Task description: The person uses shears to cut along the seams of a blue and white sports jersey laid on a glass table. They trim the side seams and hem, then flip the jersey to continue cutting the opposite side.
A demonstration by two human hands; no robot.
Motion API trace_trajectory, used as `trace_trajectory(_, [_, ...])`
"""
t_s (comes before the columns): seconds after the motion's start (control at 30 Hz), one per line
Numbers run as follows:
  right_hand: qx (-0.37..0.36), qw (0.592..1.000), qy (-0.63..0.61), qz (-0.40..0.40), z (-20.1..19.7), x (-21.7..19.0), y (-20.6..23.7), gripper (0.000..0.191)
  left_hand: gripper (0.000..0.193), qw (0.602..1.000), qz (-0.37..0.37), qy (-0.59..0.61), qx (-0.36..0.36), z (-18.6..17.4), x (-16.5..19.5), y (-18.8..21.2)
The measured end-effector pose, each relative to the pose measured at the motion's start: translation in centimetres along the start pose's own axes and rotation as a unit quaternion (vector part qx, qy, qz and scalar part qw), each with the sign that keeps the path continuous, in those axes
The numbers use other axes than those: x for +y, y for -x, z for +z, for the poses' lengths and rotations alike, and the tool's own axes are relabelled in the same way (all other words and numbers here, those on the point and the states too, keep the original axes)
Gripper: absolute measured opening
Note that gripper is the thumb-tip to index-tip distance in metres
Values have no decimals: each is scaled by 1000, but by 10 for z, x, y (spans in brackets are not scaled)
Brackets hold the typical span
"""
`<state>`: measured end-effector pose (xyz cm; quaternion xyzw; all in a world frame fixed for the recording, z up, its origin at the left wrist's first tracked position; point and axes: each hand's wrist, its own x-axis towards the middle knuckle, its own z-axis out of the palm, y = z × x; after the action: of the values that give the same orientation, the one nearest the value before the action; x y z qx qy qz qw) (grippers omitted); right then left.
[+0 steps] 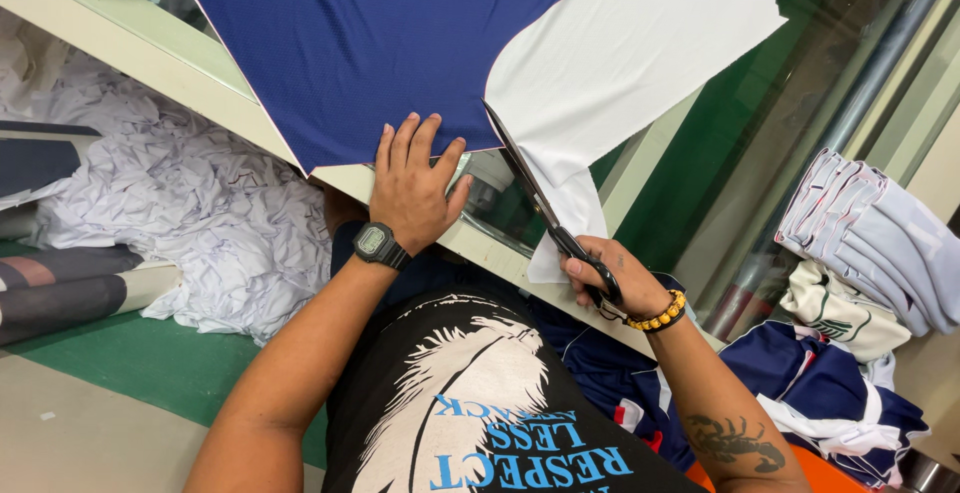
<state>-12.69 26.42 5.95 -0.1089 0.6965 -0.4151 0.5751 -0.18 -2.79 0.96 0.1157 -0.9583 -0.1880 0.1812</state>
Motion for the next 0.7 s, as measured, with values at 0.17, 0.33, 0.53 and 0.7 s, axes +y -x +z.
trace_trajectory(0.17, [10, 1000, -3, -7, 9, -1, 3, 46, 46, 1000, 1, 0, -4, 1, 1, 0])
trace_trajectory(0.33, [17, 1000, 8, -15, 20, -3, 7, 44, 45, 1000, 4, -4, -2, 1, 1, 0])
trace_trajectory(0.53, [41, 999, 0, -26, 27, 1, 10, 42, 45, 1000, 6, -2, 1, 0, 2, 3])
trace_trajectory(0.7, [45, 999, -17, -19, 33, 6, 11, 40, 44, 1000, 5, 4, 4, -1, 2, 5])
